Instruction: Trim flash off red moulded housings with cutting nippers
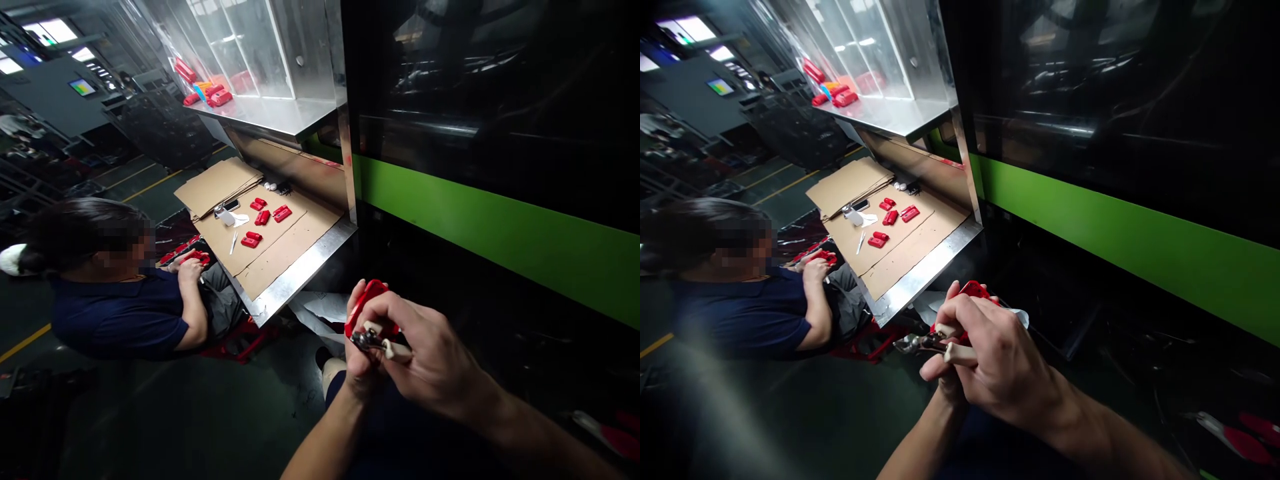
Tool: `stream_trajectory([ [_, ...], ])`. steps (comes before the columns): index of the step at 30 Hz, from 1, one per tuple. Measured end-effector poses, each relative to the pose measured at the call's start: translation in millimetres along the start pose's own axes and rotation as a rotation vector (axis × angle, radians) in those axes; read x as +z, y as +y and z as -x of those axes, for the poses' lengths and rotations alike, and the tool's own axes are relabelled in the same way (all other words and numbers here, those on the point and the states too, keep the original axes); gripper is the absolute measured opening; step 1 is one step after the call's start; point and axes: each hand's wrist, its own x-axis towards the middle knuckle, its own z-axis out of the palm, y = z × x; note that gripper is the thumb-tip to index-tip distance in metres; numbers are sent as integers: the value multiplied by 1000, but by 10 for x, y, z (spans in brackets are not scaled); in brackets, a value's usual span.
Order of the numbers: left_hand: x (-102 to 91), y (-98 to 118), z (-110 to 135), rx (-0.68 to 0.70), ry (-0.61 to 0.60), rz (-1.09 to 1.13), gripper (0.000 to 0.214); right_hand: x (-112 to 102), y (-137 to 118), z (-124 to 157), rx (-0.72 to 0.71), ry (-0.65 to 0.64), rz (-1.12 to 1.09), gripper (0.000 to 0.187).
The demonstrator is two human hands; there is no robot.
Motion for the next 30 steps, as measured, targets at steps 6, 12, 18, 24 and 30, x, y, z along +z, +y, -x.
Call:
stream_trajectory([
  [6, -76, -65, 15, 5, -14, 59, 104, -65, 43, 45, 97, -96, -101, 9],
  [12, -124, -77, 39, 40, -4, 19, 101, -35, 42, 50, 134, -101, -67, 8],
  [18, -55, -82, 48, 44, 41, -46, 83, 81, 102, 62, 85, 22, 35, 10],
  [24, 9, 35, 136, 178, 100, 39, 67, -320, 351, 23, 275, 725, 585, 17],
  [30, 70, 240, 2, -44, 61, 290, 77, -938, 996, 136, 532, 501, 887, 16],
])
